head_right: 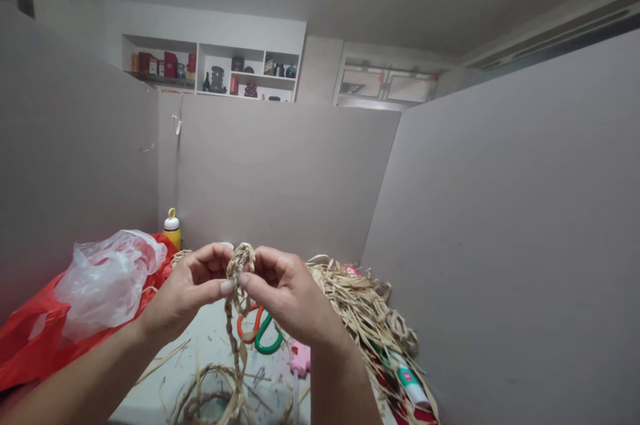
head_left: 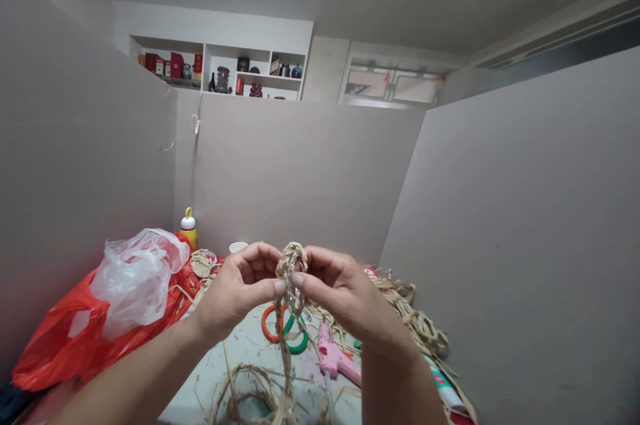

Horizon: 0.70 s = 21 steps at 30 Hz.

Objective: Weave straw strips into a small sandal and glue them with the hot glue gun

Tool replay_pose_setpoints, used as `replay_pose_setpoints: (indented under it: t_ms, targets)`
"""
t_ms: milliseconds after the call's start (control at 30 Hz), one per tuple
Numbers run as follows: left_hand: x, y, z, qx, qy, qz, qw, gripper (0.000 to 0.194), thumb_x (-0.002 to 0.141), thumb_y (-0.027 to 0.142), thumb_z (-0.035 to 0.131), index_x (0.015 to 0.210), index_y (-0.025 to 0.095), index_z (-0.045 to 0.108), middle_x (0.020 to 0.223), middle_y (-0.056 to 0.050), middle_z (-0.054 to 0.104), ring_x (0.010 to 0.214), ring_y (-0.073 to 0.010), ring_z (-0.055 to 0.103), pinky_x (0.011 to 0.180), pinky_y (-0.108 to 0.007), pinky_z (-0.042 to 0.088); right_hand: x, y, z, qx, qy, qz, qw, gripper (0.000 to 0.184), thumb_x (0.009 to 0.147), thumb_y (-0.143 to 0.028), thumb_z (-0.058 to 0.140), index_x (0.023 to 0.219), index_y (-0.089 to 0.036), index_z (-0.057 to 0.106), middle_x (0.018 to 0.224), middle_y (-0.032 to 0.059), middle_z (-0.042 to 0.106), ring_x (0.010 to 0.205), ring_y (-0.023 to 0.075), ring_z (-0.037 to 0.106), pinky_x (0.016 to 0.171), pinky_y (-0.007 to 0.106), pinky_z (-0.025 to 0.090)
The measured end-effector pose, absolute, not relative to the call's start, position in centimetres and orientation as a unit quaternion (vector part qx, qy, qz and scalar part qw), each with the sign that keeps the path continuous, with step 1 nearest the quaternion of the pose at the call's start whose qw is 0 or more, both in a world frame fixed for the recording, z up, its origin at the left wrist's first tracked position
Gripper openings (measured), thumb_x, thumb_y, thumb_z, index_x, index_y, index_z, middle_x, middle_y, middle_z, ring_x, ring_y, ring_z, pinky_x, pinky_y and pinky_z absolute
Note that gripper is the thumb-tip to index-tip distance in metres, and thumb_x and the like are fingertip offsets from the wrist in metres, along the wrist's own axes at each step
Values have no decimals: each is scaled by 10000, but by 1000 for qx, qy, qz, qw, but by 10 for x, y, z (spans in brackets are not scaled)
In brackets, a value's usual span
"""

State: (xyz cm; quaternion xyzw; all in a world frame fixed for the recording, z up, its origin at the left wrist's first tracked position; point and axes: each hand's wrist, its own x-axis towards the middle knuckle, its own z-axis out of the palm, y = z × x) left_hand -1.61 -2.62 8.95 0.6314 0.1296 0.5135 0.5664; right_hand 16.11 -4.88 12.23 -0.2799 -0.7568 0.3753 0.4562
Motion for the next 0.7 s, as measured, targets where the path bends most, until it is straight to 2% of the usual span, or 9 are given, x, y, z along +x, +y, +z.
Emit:
replay_pose_setpoints:
  t_ms: [167,367,533,700]
  targets:
    - [-19,-25,91,639,124,502,569,164,802,245,732,926,166,660,865,-31,674,809,-131,596,743,-244,469,163,-49,119,-278,-796,341,415,203,882,-369,643,813,-179,622,702,-12,514,644,124,462,573,259,406]
    - [-22,-24,95,630,142,486,588,171,741,201,784,840,148,655,765,-4,662,715,-109,601,670,-219,475,159,-51,118,-268,-842,320,342,83,893,-218,580,815,-189,583,694,-28,488,595,102,475,525,230,412]
    - [-22,-24,95,618,161,506,580,194,724,202,798,777,145,621,716,0,656,659,-107,592,621,-218,471,155,-53,120,-299,-851,251,351,130,880,-174,541,752,-193,538,672,-27,504,578,100,469,506,230,390]
    - [-22,-23,93,590,152,562,560,159,760,178,761,810,164,611,748,10,665,688,-100,599,656,-212,473,156,-50,118,-306,-815,288,398,115,830,-169,618,827,-208,510,677,-47,504,598,102,440,528,244,359]
